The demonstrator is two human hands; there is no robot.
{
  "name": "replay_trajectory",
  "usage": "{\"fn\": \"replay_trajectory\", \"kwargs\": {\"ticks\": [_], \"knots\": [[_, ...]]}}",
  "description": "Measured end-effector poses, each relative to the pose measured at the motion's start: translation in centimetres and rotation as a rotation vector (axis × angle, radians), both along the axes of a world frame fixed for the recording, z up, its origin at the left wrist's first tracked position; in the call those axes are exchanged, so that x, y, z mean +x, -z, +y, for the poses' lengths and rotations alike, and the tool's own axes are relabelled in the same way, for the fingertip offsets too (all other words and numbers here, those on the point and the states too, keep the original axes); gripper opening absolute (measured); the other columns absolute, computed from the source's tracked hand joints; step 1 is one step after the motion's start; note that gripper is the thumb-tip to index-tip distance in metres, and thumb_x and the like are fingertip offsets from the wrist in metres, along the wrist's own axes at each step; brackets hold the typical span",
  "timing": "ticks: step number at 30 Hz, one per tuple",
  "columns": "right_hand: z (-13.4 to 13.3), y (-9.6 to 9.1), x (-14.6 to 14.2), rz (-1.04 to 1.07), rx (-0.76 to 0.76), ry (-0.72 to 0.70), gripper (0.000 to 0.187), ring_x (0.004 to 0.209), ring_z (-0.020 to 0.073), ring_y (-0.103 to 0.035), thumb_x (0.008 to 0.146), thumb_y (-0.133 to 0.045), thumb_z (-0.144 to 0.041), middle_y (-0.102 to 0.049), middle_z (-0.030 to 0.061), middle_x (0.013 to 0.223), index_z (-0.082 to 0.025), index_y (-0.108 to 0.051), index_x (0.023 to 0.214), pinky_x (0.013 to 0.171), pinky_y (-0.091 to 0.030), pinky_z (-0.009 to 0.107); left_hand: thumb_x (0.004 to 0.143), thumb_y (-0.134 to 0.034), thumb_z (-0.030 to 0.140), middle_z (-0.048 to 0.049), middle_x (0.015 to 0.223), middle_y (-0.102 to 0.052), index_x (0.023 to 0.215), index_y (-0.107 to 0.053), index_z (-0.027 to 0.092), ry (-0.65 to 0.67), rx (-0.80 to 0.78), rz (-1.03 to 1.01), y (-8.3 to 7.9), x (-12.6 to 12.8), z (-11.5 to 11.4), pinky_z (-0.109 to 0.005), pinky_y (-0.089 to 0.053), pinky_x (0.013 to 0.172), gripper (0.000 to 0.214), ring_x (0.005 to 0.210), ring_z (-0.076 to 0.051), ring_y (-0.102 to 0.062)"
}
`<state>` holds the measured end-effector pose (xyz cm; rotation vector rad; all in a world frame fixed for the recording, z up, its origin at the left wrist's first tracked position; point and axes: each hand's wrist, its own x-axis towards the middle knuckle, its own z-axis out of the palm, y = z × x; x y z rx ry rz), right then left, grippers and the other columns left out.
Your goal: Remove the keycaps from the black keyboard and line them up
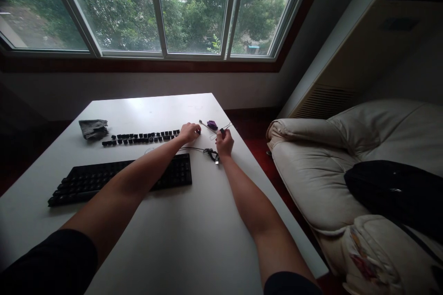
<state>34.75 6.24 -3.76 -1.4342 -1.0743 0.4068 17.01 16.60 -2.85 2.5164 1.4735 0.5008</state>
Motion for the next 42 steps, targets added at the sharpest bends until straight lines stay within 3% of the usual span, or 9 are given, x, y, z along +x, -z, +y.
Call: {"fn": "replay_trajectory", "kwargs": {"ticks": [18, 25, 29, 33, 38, 42], "knots": [[0.2, 0.2, 0.0, -0.004, 0.002, -0.018, 0.03, 0.052, 0.0149, -0.058, 0.089, -0.049, -0.052, -0.063, -0.0026, 0.064, -0.023, -0.051, 0.087, 0.052, -0.048, 0.025, 0.082, -0.066, 0.028, -0.0085, 0.113, -0.065, 0.108, -0.068, 0.024, -0.01, 0.02, 0.008, -0.3, -0.5, -1.1, -0.044, -0.041, 0.098, 0.027, 0.108, -0.029, -0.055], [0.5, 0.4, 0.1, 0.011, 0.024, 0.006, 0.028, 0.05, 0.0147, -0.057, 0.09, -0.05, -0.05, -0.062, -0.0022, 0.063, -0.023, -0.052, 0.085, 0.051, -0.048, 0.026, 0.088, -0.061, 0.026, -0.0097, 0.12, -0.061, 0.117, -0.065, 0.022, 0.088, 0.132, -0.045, -2.7, -3.1, -2.9, -0.048, -0.038, 0.105, 0.029, 0.112, -0.028, -0.054], [0.3, 0.2, -0.1, 0.002, 0.037, 0.022, 0.028, 0.049, 0.0145, -0.057, 0.09, -0.051, -0.05, -0.06, -0.0024, 0.061, -0.022, -0.052, 0.084, 0.051, -0.048, 0.026, 0.091, -0.057, 0.025, -0.0088, 0.123, -0.061, 0.115, -0.066, 0.023, 0.109, 0.239, -0.091, -4.8, -7.8, -4.4, -0.05, -0.039, 0.105, 0.026, 0.113, -0.028, -0.054], [-0.1, 0.0, -0.3, -0.006, 0.043, 0.02, 0.028, 0.049, 0.0145, -0.057, 0.09, -0.052, -0.049, -0.061, -0.0019, 0.062, -0.021, -0.053, 0.085, 0.051, -0.048, 0.027, 0.092, -0.055, 0.028, -0.0076, 0.12, -0.062, 0.111, -0.067, 0.023, 0.032, 0.283, -0.127, -6.1, -15.0, -6.7, -0.05, -0.044, 0.101, 0.023, 0.111, -0.027, -0.055], [-0.5, -0.7, -0.6, 0.012, 0.043, -0.021, 0.028, 0.049, 0.0139, -0.057, 0.089, -0.054, -0.049, -0.061, -0.0018, 0.061, -0.021, -0.053, 0.085, 0.051, -0.048, 0.026, 0.092, -0.052, 0.036, -0.0055, 0.114, -0.066, 0.105, -0.07, 0.028, -0.107, 0.254, -0.132, -6.3, -26.1, -11.0, -0.043, -0.049, 0.095, 0.023, 0.108, -0.026, -0.058], [-1.1, -1.6, -1.8, 0.028, 0.074, -0.114, 0.03, 0.05, 0.0126, -0.058, 0.09, -0.056, -0.051, -0.062, -0.0021, 0.063, -0.021, -0.054, 0.088, 0.05, -0.047, 0.023, 0.091, -0.051, 0.047, -0.0063, 0.111, -0.069, 0.108, -0.071, 0.026, -0.249, 0.142, -0.137, -5.4, -34.3, -14.5, -0.038, -0.051, 0.089, 0.033, 0.1, -0.025, -0.063]]}}
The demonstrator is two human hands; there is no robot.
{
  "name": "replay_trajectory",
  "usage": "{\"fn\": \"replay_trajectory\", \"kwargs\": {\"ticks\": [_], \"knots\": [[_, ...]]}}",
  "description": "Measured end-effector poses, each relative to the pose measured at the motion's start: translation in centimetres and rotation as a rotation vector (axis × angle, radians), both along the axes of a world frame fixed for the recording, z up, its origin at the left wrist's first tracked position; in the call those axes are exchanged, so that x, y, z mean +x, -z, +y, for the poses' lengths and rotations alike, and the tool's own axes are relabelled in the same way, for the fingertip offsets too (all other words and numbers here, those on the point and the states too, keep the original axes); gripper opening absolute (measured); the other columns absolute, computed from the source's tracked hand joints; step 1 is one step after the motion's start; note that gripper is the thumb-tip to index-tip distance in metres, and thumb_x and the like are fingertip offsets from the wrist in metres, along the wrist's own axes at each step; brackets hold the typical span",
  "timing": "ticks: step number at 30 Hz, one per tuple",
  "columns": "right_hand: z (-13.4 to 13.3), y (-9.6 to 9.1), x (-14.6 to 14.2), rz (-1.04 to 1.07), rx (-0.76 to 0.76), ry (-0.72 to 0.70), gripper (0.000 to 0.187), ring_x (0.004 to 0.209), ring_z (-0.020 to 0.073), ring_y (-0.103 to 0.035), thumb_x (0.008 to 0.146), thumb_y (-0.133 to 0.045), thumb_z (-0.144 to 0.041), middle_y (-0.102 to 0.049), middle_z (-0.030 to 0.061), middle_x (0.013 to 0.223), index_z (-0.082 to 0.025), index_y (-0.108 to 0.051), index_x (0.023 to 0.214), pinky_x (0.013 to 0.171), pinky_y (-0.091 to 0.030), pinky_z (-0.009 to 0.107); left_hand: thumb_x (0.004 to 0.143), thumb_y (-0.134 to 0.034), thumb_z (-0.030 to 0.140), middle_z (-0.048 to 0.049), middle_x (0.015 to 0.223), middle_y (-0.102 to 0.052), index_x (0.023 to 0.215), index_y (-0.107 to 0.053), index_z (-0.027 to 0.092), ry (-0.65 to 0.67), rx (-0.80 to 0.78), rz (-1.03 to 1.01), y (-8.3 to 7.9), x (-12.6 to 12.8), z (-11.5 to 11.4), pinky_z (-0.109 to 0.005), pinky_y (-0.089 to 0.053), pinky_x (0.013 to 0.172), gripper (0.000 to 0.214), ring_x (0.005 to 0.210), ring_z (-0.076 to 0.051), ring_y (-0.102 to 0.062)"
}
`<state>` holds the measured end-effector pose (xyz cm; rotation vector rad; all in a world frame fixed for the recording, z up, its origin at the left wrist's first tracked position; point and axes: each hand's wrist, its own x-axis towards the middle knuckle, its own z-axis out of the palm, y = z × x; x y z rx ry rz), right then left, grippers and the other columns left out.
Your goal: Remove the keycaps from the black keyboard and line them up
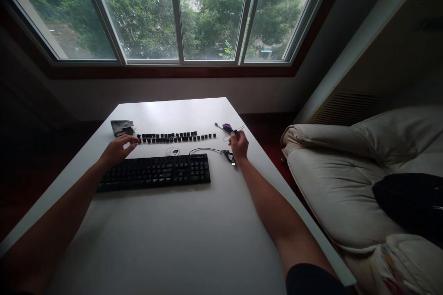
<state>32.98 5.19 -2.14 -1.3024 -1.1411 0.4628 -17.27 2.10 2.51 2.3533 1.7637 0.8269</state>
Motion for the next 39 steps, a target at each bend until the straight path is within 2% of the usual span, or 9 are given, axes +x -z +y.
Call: {"fn": "replay_trajectory", "kwargs": {"ticks": [4, 9, 14, 20, 23, 28, 31, 33, 39], "knots": [[-0.9, -0.7, -2.3, 0.016, 0.042, -0.114, 0.032, 0.051, 0.0113, -0.058, 0.09, -0.057, -0.052, -0.063, -0.0019, 0.065, -0.021, -0.054, 0.089, 0.049, -0.047, 0.022, 0.087, -0.053, 0.058, -0.0067, 0.113, -0.07, 0.11, -0.071, 0.023, -0.065, -0.154, -0.093, 1.6, -4.7, -2.9, -0.034, -0.052, 0.083, 0.045, 0.101, -0.026, -0.065], [-1.8, -1.0, -4.9, 0.062, 0.002, -0.351, 0.032, 0.051, 0.0119, -0.059, 0.088, -0.061, -0.053, -0.066, -0.0003, 0.069, -0.021, -0.054, 0.09, 0.049, -0.048, 0.023, 0.083, -0.057, 0.062, -0.0043, 0.115, -0.072, 0.111, -0.072, 0.024, -0.103, -0.308, -0.272, 3.0, -5.6, -4.5, -0.033, -0.052, 0.089, 0.05, 0.104, -0.026, -0.066], [-1.9, -0.4, -6.0, 0.11, -0.085, -0.54, 0.035, 0.057, 0.0141, -0.065, 0.085, -0.065, -0.053, -0.07, 0.0022, 0.074, -0.02, -0.055, 0.092, 0.05, -0.049, 0.024, 0.082, -0.06, 0.059, -0.0059, 0.11, -0.074, 0.104, -0.073, 0.02, -0.11, -0.318, -0.465, 3.2, -3.5, -4.2, -0.034, -0.05, 0.092, 0.047, 0.104, -0.026, -0.066], [-1.6, -0.1, -5.3, 0.102, -0.159, -0.539, 0.04, 0.06, 0.0151, -0.067, 0.081, -0.069, -0.055, -0.072, 0.0037, 0.075, -0.019, -0.056, 0.092, 0.055, -0.051, 0.025, 0.08, -0.065, 0.05, -0.0065, 0.103, -0.075, 0.098, -0.074, 0.019, -0.048, -0.283, -0.56, 3.6, 0.6, -3.7, -0.036, -0.048, 0.093, 0.037, 0.1, -0.026, -0.067], [-1.5, -0.4, -4.6, 0.101, -0.181, -0.545, 0.042, 0.06, 0.0163, -0.067, 0.08, -0.071, -0.055, -0.072, 0.0044, 0.075, -0.019, -0.055, 0.095, 0.054, -0.052, 0.026, 0.08, -0.066, 0.047, -0.0073, 0.103, -0.075, 0.096, -0.074, 0.018, -0.01, -0.233, -0.729, 3.8, 2.3, -3.4, -0.035, -0.047, 0.094, 0.034, 0.101, -0.025, -0.066], [-1.7, -1.5, -4.9, 0.042, -0.14, -0.543, 0.039, 0.061, 0.0166, -0.068, 0.082, -0.07, -0.053, -0.071, 0.0042, 0.076, -0.019, -0.057, 0.095, 0.055, -0.052, 0.027, 0.075, -0.068, 0.038, -0.0059, 0.093, -0.073, 0.087, -0.072, 0.017, -0.123, -0.156, -1.019, 4.9, 3.0, -3.0, -0.034, -0.047, 0.091, 0.024, 0.094, -0.022, -0.065], [-2.0, -2.3, -6.3, -0.015, -0.123, -0.576, 0.036, 0.063, 0.0166, -0.068, 0.082, -0.069, -0.052, -0.071, 0.0049, 0.078, -0.019, -0.058, 0.09, 0.055, -0.052, 0.027, 0.071, -0.066, 0.033, -0.0039, 0.082, -0.07, 0.081, -0.068, 0.017, -0.234, -0.12, -1.303, 5.8, 3.1, -2.9, -0.033, -0.049, 0.085, 0.018, 0.083, -0.018, -0.064], [-2.3, -2.9, -7.6, -0.026, -0.12, -0.61, 0.034, 0.064, 0.0164, -0.068, 0.083, -0.068, -0.051, -0.071, 0.0049, 0.079, -0.019, -0.059, 0.09, 0.055, -0.052, 0.026, 0.07, -0.066, 0.031, -0.0031, 0.079, -0.068, 0.08, -0.066, 0.017, -0.255, -0.142, -1.404, 6.2, 3.7, -2.8, -0.032, -0.05, 0.082, 0.017, 0.078, -0.017, -0.063], [-2.8, -4.6, -11.6, -0.034, -0.124, -0.778, 0.03, 0.067, 0.0159, -0.069, 0.085, -0.067, -0.047, -0.072, 0.0047, 0.081, -0.019, -0.059, 0.092, 0.057, -0.052, 0.026, 0.07, -0.069, 0.032, -0.005, 0.084, -0.07, 0.082, -0.068, 0.017, -0.087, -0.26, -1.287, 6.9, 5.4, -2.0, -0.031, -0.049, 0.079, 0.02, 0.083, -0.019, -0.064]]}}
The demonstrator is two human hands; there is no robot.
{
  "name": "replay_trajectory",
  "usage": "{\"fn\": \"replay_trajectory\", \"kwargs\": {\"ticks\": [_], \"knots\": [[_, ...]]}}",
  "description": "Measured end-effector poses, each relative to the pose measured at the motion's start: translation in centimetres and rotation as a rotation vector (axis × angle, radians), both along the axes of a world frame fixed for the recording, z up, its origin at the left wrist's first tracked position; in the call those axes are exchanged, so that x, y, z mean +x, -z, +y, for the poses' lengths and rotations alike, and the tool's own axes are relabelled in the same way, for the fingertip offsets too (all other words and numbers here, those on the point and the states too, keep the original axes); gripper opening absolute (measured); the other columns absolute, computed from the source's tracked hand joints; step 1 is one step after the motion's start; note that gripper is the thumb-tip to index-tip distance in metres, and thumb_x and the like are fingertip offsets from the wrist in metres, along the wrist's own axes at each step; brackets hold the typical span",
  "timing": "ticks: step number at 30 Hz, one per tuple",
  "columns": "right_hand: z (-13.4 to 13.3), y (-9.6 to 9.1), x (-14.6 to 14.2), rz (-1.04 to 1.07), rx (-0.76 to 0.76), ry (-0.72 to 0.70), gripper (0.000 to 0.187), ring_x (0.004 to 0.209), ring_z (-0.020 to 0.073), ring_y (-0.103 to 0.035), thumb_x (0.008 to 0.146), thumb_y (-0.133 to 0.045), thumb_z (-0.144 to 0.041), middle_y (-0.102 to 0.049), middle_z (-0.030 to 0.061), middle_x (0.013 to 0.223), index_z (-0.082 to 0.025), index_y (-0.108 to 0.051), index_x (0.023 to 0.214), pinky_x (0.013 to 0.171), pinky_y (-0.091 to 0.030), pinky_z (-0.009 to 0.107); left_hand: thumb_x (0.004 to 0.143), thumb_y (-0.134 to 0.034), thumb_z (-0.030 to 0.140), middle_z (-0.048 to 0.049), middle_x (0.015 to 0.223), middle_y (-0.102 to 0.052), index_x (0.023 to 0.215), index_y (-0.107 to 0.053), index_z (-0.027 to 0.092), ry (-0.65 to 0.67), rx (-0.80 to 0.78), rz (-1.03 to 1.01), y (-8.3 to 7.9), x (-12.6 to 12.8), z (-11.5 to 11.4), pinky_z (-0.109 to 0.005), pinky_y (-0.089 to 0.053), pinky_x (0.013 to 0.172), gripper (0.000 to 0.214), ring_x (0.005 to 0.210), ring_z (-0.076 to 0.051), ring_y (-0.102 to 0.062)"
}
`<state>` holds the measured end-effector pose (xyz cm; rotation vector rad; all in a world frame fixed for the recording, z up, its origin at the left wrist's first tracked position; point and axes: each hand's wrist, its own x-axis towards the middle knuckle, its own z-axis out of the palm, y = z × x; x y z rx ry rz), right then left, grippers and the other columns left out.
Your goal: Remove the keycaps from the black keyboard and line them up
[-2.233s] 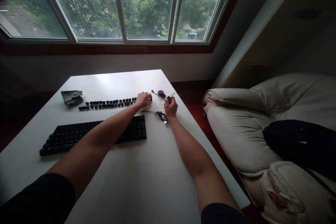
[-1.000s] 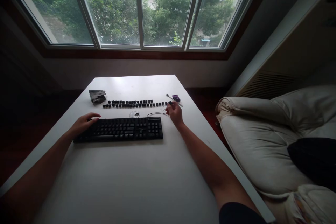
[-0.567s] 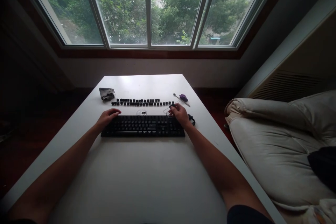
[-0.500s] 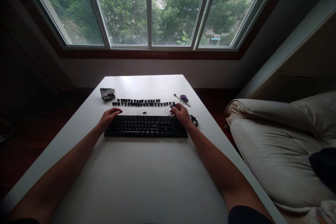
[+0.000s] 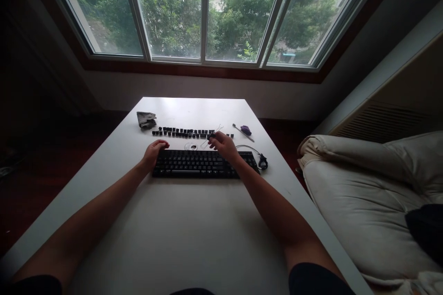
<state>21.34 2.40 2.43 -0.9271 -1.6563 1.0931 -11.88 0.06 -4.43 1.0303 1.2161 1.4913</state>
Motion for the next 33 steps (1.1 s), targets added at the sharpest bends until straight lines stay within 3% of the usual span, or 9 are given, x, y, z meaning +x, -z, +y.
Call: {"fn": "replay_trajectory", "kwargs": {"ticks": [7, 13, 16, 24, 33], "knots": [[-0.8, 0.0, -4.1, -0.02, -0.006, -0.141, 0.027, 0.069, 0.0158, -0.069, 0.085, -0.065, -0.044, -0.074, 0.0047, 0.084, -0.02, -0.06, 0.096, 0.062, -0.052, 0.027, 0.063, -0.057, 0.019, -0.0074, 0.106, -0.072, 0.089, -0.07, 0.017, 0.185, 0.047, 0.168, 0.3, -1.8, 0.4, -0.035, -0.048, 0.092, 0.029, 0.102, -0.022, -0.063], [-1.3, -0.1, -7.0, -0.219, 0.135, -0.153, 0.021, 0.069, 0.0151, -0.065, 0.086, -0.062, -0.039, -0.07, 0.0011, 0.076, -0.02, -0.066, 0.095, 0.064, -0.048, 0.025, 0.076, -0.058, 0.029, -0.0083, 0.108, -0.068, 0.098, -0.073, 0.02, 0.195, 0.109, 0.777, -0.4, -4.8, -0.3, -0.036, -0.05, 0.087, 0.029, 0.1, -0.024, -0.061], [-1.4, -0.5, -8.2, -0.302, 0.216, -0.131, 0.019, 0.064, 0.0127, -0.058, 0.087, -0.061, -0.035, -0.067, -0.0007, 0.072, -0.019, -0.067, 0.095, 0.062, -0.043, 0.023, 0.082, -0.057, 0.035, -0.0082, 0.102, -0.068, 0.104, -0.074, 0.021, 0.177, 0.129, 0.95, -0.5, -5.3, -0.2, -0.037, -0.049, 0.087, 0.031, 0.092, -0.023, -0.061], [-0.4, -0.9, -13.4, -0.394, 0.344, -0.122, 0.014, 0.07, 0.013, -0.058, 0.088, -0.06, -0.027, -0.069, 0.0004, 0.08, -0.019, -0.068, 0.096, 0.067, -0.039, 0.023, 0.088, -0.053, 0.034, -0.0082, 0.103, -0.072, 0.107, -0.074, 0.023, -0.032, 0.12, 1.024, 0.0, -3.9, 0.1, -0.037, -0.046, 0.089, 0.03, 0.089, -0.024, -0.061], [0.0, -0.6, -17.8, -0.681, 0.417, -0.109, 0.013, 0.071, 0.017, -0.06, 0.092, -0.059, -0.031, -0.07, 0.0033, 0.081, -0.021, -0.067, 0.095, 0.062, -0.03, 0.024, 0.086, -0.054, 0.032, -0.0058, 0.1, -0.074, 0.112, -0.072, 0.024, 0.033, 0.084, 1.002, -0.1, -4.6, -0.2, -0.034, -0.046, 0.079, 0.033, 0.085, -0.024, -0.065]]}}
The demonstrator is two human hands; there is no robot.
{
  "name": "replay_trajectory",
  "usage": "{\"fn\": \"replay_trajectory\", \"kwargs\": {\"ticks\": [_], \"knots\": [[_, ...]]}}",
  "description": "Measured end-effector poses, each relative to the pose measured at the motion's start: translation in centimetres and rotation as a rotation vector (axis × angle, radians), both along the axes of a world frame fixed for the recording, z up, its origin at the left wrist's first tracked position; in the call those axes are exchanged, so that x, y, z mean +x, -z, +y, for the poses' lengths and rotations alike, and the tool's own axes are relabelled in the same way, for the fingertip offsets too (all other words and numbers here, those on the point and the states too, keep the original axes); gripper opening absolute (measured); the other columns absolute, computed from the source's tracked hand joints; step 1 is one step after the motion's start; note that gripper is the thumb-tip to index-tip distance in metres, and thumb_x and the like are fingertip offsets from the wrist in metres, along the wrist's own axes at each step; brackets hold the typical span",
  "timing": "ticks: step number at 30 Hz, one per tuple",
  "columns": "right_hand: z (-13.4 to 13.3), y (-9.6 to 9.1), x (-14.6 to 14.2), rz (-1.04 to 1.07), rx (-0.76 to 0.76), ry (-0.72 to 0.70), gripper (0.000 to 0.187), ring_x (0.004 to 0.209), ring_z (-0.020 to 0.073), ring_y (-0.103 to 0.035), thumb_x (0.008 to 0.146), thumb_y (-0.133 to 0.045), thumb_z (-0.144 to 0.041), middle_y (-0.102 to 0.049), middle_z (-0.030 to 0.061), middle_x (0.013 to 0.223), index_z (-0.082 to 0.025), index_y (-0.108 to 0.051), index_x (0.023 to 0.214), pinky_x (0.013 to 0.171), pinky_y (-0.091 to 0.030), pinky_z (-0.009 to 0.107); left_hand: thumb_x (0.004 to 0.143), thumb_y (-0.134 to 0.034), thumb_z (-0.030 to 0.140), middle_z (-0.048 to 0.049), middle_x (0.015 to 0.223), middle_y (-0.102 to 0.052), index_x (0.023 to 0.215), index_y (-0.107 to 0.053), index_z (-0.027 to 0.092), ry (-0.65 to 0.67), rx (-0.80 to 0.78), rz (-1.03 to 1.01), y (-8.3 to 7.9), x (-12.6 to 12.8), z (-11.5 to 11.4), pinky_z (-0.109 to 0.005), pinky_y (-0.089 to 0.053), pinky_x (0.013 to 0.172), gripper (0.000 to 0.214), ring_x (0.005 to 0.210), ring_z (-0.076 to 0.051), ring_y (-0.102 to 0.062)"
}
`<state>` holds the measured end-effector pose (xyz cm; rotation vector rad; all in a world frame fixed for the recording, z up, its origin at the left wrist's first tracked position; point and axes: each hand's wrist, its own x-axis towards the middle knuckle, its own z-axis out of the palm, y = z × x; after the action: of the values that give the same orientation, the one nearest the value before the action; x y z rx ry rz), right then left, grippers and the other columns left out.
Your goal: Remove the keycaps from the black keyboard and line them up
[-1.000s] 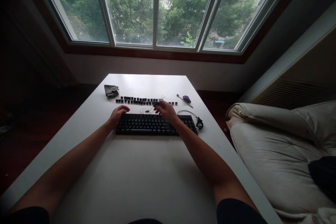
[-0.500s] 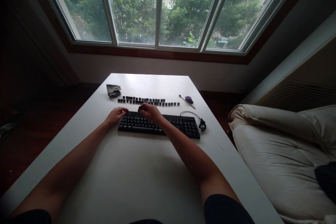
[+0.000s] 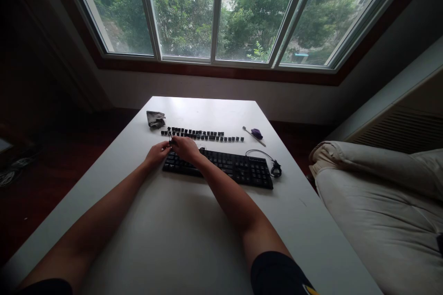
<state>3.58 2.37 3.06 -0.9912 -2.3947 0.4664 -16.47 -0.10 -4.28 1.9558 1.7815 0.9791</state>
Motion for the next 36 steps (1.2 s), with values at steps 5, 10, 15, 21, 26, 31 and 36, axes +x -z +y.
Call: {"fn": "replay_trajectory", "kwargs": {"ticks": [5, 10, 15, 21, 26, 31, 36], "knots": [[0.2, 0.0, -0.5, -0.063, -0.011, 0.023, 0.014, 0.073, 0.0189, -0.062, 0.093, -0.059, -0.031, -0.071, 0.0042, 0.082, -0.022, -0.067, 0.099, 0.061, -0.028, 0.025, 0.084, -0.054, 0.032, -0.0056, 0.098, -0.074, 0.111, -0.072, 0.024, 0.009, -0.02, -0.011, -0.2, 0.0, 0.1, -0.033, -0.046, 0.077, 0.033, 0.084, -0.024, -0.064], [0.5, 0.3, -0.7, -0.019, -0.046, 0.022, 0.014, 0.078, 0.0192, -0.064, 0.093, -0.059, -0.031, -0.073, 0.0037, 0.089, -0.023, -0.067, 0.101, 0.063, -0.031, 0.025, 0.084, -0.053, 0.031, -0.0057, 0.096, -0.073, 0.108, -0.073, 0.025, 0.004, -0.01, -0.001, -0.2, 0.2, 0.1, -0.033, -0.045, 0.076, 0.032, 0.081, -0.024, -0.063], [0.8, 0.9, -0.8, 0.036, -0.123, 0.073, 0.011, 0.078, 0.0184, -0.063, 0.093, -0.058, -0.027, -0.074, 0.004, 0.089, -0.021, -0.066, 0.098, 0.063, -0.034, 0.024, 0.084, -0.052, 0.029, -0.0058, 0.099, -0.073, 0.113, -0.07, 0.025, 0.002, 0.007, 0.014, 0.1, 0.2, 0.1, -0.033, -0.045, 0.077, 0.035, 0.084, -0.023, -0.063], [-0.2, 1.0, -0.9, -0.107, 0.03, -0.038, 0.016, 0.079, 0.0209, -0.063, 0.093, -0.058, -0.032, -0.073, 0.0059, 0.089, -0.022, -0.066, 0.102, 0.064, -0.032, 0.026, 0.082, -0.052, 0.025, -0.007, 0.092, -0.072, 0.104, -0.072, 0.022, -0.011, 0.01, 0.066, 0.2, 0.2, 0.3, -0.035, -0.045, 0.078, 0.03, 0.086, -0.026, -0.063], [-0.4, 1.4, -0.9, -0.084, 0.039, -0.045, 0.016, 0.077, 0.0207, -0.063, 0.093, -0.057, -0.033, -0.072, 0.0059, 0.087, -0.021, -0.065, 0.102, 0.065, -0.033, 0.025, 0.082, -0.052, 0.025, -0.0063, 0.094, -0.073, 0.105, -0.073, 0.023, -0.009, 0.009, 0.064, 0.2, 0.1, 0.3, -0.035, -0.046, 0.079, 0.031, 0.086, -0.026, -0.063], [0.1, 2.1, -0.4, 0.102, -0.026, -0.038, 0.015, 0.076, 0.0176, -0.063, 0.093, -0.057, -0.031, -0.071, 0.0026, 0.086, -0.023, -0.064, 0.103, 0.067, -0.036, 0.023, 0.084, -0.053, 0.028, -0.0067, 0.098, -0.073, 0.109, -0.073, 0.023, 0.017, 0.007, 0.025, 0.3, 0.0, 0.3, -0.035, -0.046, 0.079, 0.033, 0.087, -0.026, -0.064], [0.4, 2.3, -0.3, 0.161, -0.085, -0.043, 0.014, 0.074, 0.0161, -0.062, 0.093, -0.059, -0.031, -0.07, 0.0011, 0.084, -0.023, -0.064, 0.103, 0.069, -0.038, 0.023, 0.086, -0.052, 0.029, -0.0066, 0.103, -0.073, 0.111, -0.072, 0.024, 0.032, 0.005, -0.004, 0.3, -0.1, 0.3, -0.035, -0.047, 0.082, 0.033, 0.093, -0.026, -0.065]]}}
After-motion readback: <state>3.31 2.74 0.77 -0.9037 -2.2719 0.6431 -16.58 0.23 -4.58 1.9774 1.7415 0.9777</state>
